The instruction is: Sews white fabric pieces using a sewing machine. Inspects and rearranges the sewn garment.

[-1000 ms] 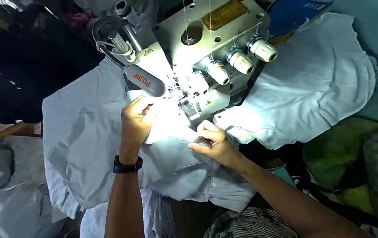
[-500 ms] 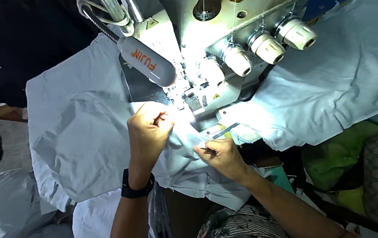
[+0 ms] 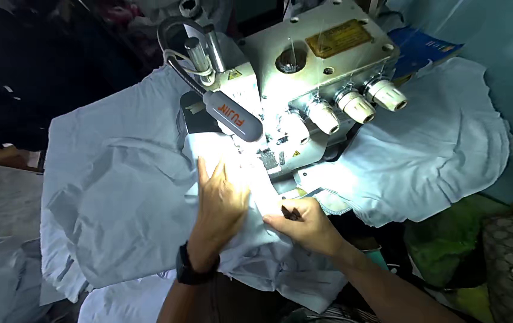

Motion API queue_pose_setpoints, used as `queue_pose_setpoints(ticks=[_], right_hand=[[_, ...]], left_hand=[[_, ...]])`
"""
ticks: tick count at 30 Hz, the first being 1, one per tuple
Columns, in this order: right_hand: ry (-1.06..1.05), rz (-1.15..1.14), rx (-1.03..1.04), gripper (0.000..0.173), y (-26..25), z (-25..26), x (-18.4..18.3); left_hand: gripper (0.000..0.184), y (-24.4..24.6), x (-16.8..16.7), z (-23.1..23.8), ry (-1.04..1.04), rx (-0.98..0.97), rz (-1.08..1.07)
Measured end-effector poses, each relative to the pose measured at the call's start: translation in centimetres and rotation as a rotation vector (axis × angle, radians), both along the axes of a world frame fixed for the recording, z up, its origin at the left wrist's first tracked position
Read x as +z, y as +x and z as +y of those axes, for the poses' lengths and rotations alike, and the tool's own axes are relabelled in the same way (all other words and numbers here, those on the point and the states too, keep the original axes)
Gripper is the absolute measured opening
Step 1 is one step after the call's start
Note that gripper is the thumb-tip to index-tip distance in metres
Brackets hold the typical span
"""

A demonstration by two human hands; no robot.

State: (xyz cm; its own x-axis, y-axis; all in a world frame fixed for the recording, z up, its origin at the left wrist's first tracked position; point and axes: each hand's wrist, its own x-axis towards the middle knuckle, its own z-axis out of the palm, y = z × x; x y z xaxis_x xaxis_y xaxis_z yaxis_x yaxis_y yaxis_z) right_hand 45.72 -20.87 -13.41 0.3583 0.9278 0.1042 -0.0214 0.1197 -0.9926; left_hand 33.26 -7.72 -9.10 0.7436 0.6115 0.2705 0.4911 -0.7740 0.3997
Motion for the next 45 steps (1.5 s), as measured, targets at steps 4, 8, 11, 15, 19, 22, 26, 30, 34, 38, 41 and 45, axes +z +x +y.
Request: queue_pose_setpoints(ticks=[4, 8, 11, 15, 19, 22, 26, 30, 34, 38, 41, 45], right_hand=[[-0.059, 0.341, 0.015, 0.028, -0.3, 1.8, 0.3], [-0.062, 0.44, -0.052, 0.024, -0.4, 1.4, -0.1], [-0.06, 0.436, -0.068, 0.027, -0.7, 1.6, -0.3], [-0.031, 0.482, -0.06, 0.028, -1.0, 1.7, -0.9], [0.015, 0.485, -0.056, 0.025, -0.4, 1.5, -2.1], [-0.078, 0.328, 0.1, 0.027, 1.3, 0.0, -2.8], [-0.173, 0.172, 0.448, 0.024, 4.6, -2.2, -3.5], [-0.245, 0.185, 0.375, 0.025, 5.9, -3.7, -3.8], [-0.217, 0.182, 0.31, 0.023, 3.5, -4.2, -3.5], [-0.235, 0.261, 0.251, 0.02, -1.1, -3.6, -2.8], [-0.279, 0.247, 0.247, 0.014, -2.3, -3.2, -2.8], [-0.26, 0.29, 0.26, 0.012, -2.4, -3.5, -3.4]], left_hand=[[0.026, -3.0, 1.1, 4.0, -0.344, 0.05, -0.31], [0.048, -10.6, -2.3, 4.3, -0.119, 0.481, -0.822], [0.053, -19.1, -7.7, 1.8, 0.04, 1.145, -1.183], [0.056, -23.3, -13.7, -2.7, -0.427, 1.276, -1.192], [0.036, -21.6, -16.3, -6.9, -0.811, 1.034, -0.999], [0.038, -19.3, -17.2, -8.6, -0.973, 0.888, -0.766], [0.021, -15.3, -19.6, -10.0, -0.807, 1.091, -0.851], [0.036, -16.6, -15.3, -8.4, -0.119, 1.401, -0.966], [0.05, -22.9, -4.0, -3.0, 0.484, 1.279, -0.832], [0.063, -26.7, 3.1, 5.0, 0.376, 0.956, -0.647], [0.076, -24.9, 4.5, 6.7, 0.176, 0.616, -0.412], [0.036, -14.0, 1.9, -1.2, 0.114, 0.246, -0.339]])
